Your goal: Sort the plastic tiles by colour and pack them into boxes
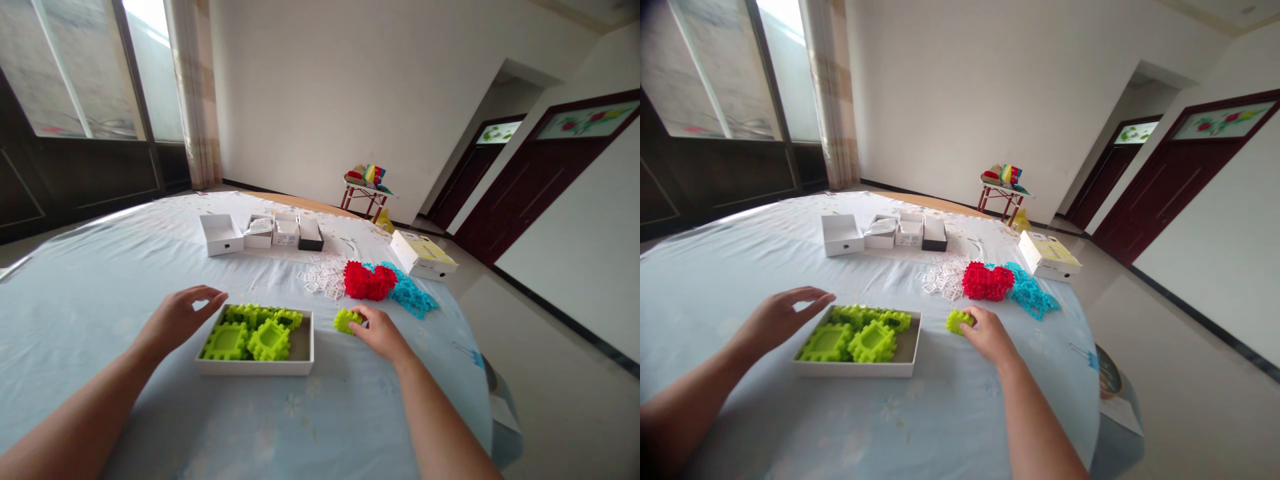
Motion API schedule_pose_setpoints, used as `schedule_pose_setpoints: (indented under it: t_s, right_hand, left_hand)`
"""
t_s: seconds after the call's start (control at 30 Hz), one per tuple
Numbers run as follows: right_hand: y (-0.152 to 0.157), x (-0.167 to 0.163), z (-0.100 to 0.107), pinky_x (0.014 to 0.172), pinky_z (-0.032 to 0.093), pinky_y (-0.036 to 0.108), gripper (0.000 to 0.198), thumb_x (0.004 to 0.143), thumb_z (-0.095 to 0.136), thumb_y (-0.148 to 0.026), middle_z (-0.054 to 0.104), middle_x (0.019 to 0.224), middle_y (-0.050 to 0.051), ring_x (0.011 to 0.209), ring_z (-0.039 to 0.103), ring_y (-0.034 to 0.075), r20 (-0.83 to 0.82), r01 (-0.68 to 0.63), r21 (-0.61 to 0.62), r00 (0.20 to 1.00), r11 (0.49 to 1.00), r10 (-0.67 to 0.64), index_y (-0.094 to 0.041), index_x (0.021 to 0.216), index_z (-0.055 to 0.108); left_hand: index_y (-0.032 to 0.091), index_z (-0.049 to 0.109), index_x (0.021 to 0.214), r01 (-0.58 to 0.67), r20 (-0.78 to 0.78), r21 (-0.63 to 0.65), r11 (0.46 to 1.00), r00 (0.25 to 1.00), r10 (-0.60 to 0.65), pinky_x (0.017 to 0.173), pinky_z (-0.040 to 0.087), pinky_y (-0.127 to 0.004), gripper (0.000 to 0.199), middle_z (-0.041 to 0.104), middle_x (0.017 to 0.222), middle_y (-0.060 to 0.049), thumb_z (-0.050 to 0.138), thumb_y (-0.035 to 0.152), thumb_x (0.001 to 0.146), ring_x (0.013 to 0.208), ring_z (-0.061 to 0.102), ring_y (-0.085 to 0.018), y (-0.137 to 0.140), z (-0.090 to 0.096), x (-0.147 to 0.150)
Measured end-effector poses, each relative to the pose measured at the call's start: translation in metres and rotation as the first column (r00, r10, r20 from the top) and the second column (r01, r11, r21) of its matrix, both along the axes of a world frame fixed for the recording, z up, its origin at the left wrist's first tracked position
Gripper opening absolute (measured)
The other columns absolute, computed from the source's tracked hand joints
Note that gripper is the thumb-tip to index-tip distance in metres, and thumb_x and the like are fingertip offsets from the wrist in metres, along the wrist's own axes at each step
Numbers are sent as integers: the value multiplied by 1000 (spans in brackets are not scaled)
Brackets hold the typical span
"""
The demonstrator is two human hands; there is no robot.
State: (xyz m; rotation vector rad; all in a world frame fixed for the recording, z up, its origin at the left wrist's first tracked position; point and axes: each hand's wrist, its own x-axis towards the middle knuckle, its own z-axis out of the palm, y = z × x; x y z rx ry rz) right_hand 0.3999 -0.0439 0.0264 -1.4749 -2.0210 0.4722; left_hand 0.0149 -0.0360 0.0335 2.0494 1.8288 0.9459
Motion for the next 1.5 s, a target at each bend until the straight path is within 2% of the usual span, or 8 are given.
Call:
schedule_pose_setpoints:
  t_s: [0.1,0.23,0.43,0.7,0.83,1.0,1.23,1.5]
  right_hand:
    - [-3,-6,11,68,45,27,21,78,60,-28,66,90,5,80,59,18,-103,-25,113,994,993,37,-19,95,65]
    - [-9,-27,36,67,44,26,18,79,62,-30,63,97,6,89,56,18,-173,-196,208,957,958,233,-22,95,66]
    - [-6,-64,65,74,45,25,22,77,64,-16,62,91,3,81,58,13,-74,-549,28,832,835,549,-24,96,68]
    - [8,-81,78,87,42,29,41,73,63,-6,63,101,3,94,57,16,160,-670,-141,711,729,684,-25,109,64]
    - [5,-77,77,90,41,30,50,74,52,1,62,107,4,97,56,16,152,-613,-78,772,786,617,-24,117,58]
    - [-3,-70,66,77,45,26,36,78,49,-4,63,97,5,82,58,13,110,-427,14,899,904,423,-19,107,63]
    - [-11,-79,43,94,39,33,26,79,61,-21,59,108,7,104,53,18,62,-375,76,927,924,371,-20,105,63]
    - [-7,-84,39,96,39,35,21,81,58,-24,61,108,7,105,54,19,31,-369,85,929,926,368,-20,101,65]
  left_hand:
    - [19,67,82,19,18,-5,1000,1000,-18,62,40,-23,42,70,85,-3,48,56,76,60,54,-14,1,-2,2]
    - [20,68,81,30,34,-8,1000,999,-30,62,40,-23,41,71,84,-2,48,55,76,61,55,-14,3,-5,2]
    - [21,68,79,19,49,5,1000,999,-19,61,42,-24,42,71,81,-3,47,57,74,62,58,-17,5,-9,0]
    - [20,68,79,30,70,-3,1000,997,-30,61,43,-25,44,71,82,-5,46,57,74,64,59,-18,4,-6,1]
    - [20,69,79,29,85,-1,1000,996,-28,60,43,-25,44,71,81,-4,47,57,73,64,59,-17,3,-5,2]
    - [20,69,79,62,50,-12,998,997,-62,61,43,-24,43,70,78,-2,46,56,74,63,59,-17,3,-4,3]
    - [21,71,84,175,42,-33,984,984,-173,62,43,-24,41,69,85,-3,44,52,77,62,56,-14,-3,4,13]
    - [22,71,85,230,151,-63,971,964,-218,63,46,-26,40,69,87,-5,49,54,74,65,57,-16,-4,7,12]
